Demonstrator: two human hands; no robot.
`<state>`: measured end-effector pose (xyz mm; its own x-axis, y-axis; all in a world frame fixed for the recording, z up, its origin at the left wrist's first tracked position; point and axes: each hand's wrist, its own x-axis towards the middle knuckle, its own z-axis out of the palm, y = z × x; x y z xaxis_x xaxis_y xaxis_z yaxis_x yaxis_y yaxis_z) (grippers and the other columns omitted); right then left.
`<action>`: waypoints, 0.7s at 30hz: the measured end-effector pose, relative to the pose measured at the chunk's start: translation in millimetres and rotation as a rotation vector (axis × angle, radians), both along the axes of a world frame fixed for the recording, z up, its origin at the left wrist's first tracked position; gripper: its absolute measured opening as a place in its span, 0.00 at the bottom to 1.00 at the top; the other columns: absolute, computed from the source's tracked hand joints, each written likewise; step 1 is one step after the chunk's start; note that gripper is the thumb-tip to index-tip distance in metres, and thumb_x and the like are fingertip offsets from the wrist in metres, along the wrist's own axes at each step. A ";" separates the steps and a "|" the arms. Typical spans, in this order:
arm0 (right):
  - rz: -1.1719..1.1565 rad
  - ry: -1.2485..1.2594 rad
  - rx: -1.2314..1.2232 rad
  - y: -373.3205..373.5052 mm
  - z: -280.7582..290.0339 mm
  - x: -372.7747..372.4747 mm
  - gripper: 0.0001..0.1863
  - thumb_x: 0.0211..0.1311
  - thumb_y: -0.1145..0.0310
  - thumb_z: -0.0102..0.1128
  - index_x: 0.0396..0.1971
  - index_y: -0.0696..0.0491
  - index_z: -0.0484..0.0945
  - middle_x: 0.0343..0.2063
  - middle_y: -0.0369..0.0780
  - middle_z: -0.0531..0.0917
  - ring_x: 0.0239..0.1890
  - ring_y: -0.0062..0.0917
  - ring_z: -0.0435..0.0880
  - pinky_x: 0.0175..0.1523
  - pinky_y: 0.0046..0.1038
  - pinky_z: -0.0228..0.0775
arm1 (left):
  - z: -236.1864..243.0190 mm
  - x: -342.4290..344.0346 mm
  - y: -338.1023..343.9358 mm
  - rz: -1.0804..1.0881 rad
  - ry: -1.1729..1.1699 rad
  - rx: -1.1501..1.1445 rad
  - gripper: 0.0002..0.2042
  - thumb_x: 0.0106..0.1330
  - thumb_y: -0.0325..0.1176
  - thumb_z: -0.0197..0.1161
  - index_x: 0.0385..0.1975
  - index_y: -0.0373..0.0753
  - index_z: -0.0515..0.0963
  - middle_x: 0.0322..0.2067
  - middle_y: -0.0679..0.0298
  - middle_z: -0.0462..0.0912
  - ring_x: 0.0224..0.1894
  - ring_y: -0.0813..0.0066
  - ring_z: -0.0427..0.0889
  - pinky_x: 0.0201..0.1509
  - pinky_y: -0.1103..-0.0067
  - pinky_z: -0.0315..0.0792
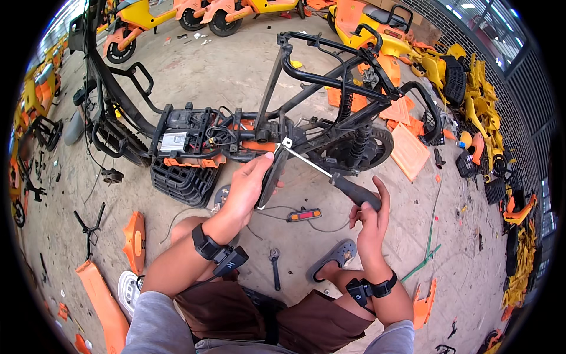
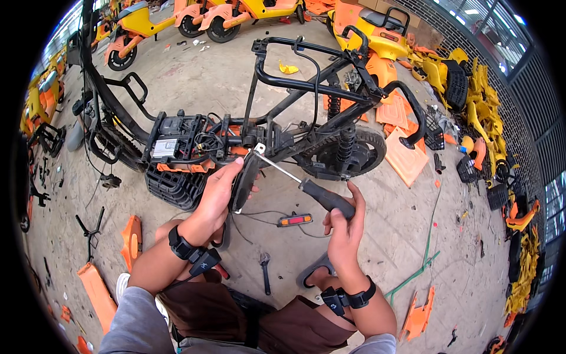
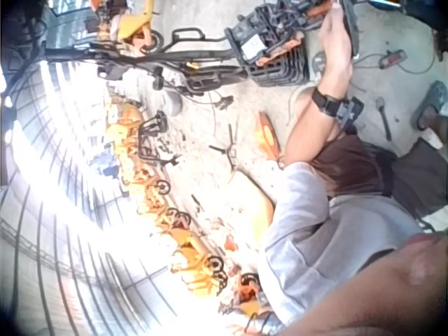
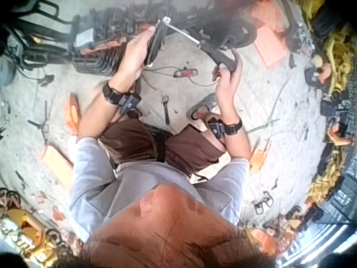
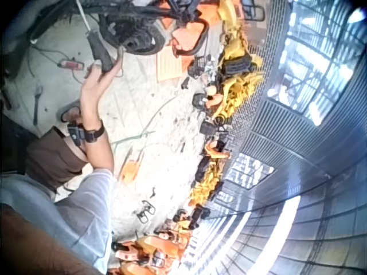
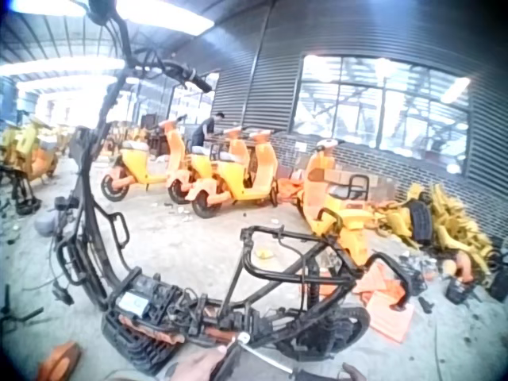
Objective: The person uses a screwdriver to pry open a black plastic cover on an electric scooter. They repeatedly insert the tool into the seam and lever the cover to separate it from the frame.
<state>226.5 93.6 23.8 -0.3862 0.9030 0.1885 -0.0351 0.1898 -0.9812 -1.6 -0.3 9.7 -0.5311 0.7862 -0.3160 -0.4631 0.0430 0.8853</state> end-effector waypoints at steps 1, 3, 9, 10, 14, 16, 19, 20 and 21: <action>-0.001 0.004 0.095 1.2 -5.1 -1.3 0.25 0.72 0.65 0.46 0.66 0.56 0.58 0.24 0.34 0.76 0.19 0.12 0.67 0.24 0.16 0.61 | -0.9 -0.4 -0.2 0.002 0.006 0.002 0.19 0.74 0.47 0.52 0.45 0.35 0.79 0.36 0.62 0.83 0.33 0.75 0.83 0.35 0.81 0.75; -0.006 0.007 0.123 -0.1 -6.3 -0.7 0.25 0.72 0.65 0.47 0.66 0.55 0.58 0.24 0.34 0.76 0.19 0.12 0.67 0.24 0.16 0.60 | -1.9 -0.4 -1.1 0.007 0.021 -0.001 0.19 0.73 0.47 0.52 0.45 0.35 0.79 0.36 0.63 0.83 0.33 0.75 0.83 0.36 0.81 0.75; -0.035 0.028 0.006 -0.6 3.5 -0.2 0.25 0.72 0.67 0.47 0.66 0.55 0.58 0.29 0.35 0.77 0.20 0.13 0.68 0.24 0.15 0.60 | -7.6 -0.2 -0.2 0.001 0.025 0.035 0.22 0.70 0.50 0.59 0.50 0.36 0.79 0.35 0.65 0.83 0.32 0.79 0.82 0.34 0.83 0.72; -0.042 0.058 0.062 1.0 -2.3 -1.6 0.25 0.72 0.67 0.46 0.66 0.55 0.58 0.29 0.35 0.77 0.20 0.13 0.68 0.24 0.16 0.60 | -8.6 0.1 0.3 0.002 0.027 0.033 0.22 0.70 0.50 0.59 0.50 0.36 0.78 0.35 0.65 0.83 0.32 0.79 0.82 0.34 0.83 0.72; -0.043 0.045 -0.020 -0.4 2.1 -0.4 0.26 0.71 0.68 0.46 0.66 0.55 0.57 0.29 0.36 0.75 0.20 0.13 0.68 0.24 0.16 0.60 | -3.7 1.7 -0.7 0.002 0.058 -0.002 0.20 0.73 0.48 0.54 0.46 0.35 0.79 0.37 0.64 0.83 0.34 0.76 0.82 0.37 0.81 0.73; -0.037 -0.010 -0.100 -1.0 8.5 0.1 0.26 0.71 0.68 0.46 0.66 0.55 0.56 0.31 0.37 0.75 0.20 0.13 0.69 0.24 0.16 0.61 | -4.8 0.2 -1.2 0.001 0.061 -0.002 0.20 0.73 0.48 0.54 0.47 0.35 0.79 0.37 0.63 0.83 0.34 0.76 0.82 0.37 0.81 0.73; -0.021 0.017 0.016 2.6 0.3 0.4 0.27 0.70 0.68 0.47 0.66 0.55 0.56 0.32 0.37 0.75 0.21 0.13 0.69 0.24 0.16 0.61 | -5.3 1.1 0.0 -0.005 0.068 -0.002 0.20 0.73 0.48 0.54 0.47 0.35 0.79 0.37 0.63 0.83 0.34 0.76 0.82 0.37 0.81 0.73; -0.012 0.045 0.093 3.5 -3.2 0.3 0.27 0.70 0.68 0.47 0.66 0.55 0.56 0.31 0.37 0.75 0.21 0.13 0.69 0.24 0.16 0.61 | -5.3 1.5 0.3 -0.006 0.071 -0.003 0.20 0.73 0.48 0.54 0.47 0.35 0.79 0.37 0.63 0.83 0.34 0.76 0.82 0.37 0.81 0.73; -0.013 0.037 0.068 3.4 -3.5 1.9 0.27 0.70 0.68 0.47 0.66 0.55 0.56 0.31 0.37 0.75 0.21 0.13 0.69 0.24 0.16 0.61 | -5.3 1.6 0.7 -0.007 0.072 -0.003 0.20 0.73 0.48 0.54 0.47 0.35 0.79 0.37 0.63 0.83 0.34 0.76 0.82 0.37 0.81 0.73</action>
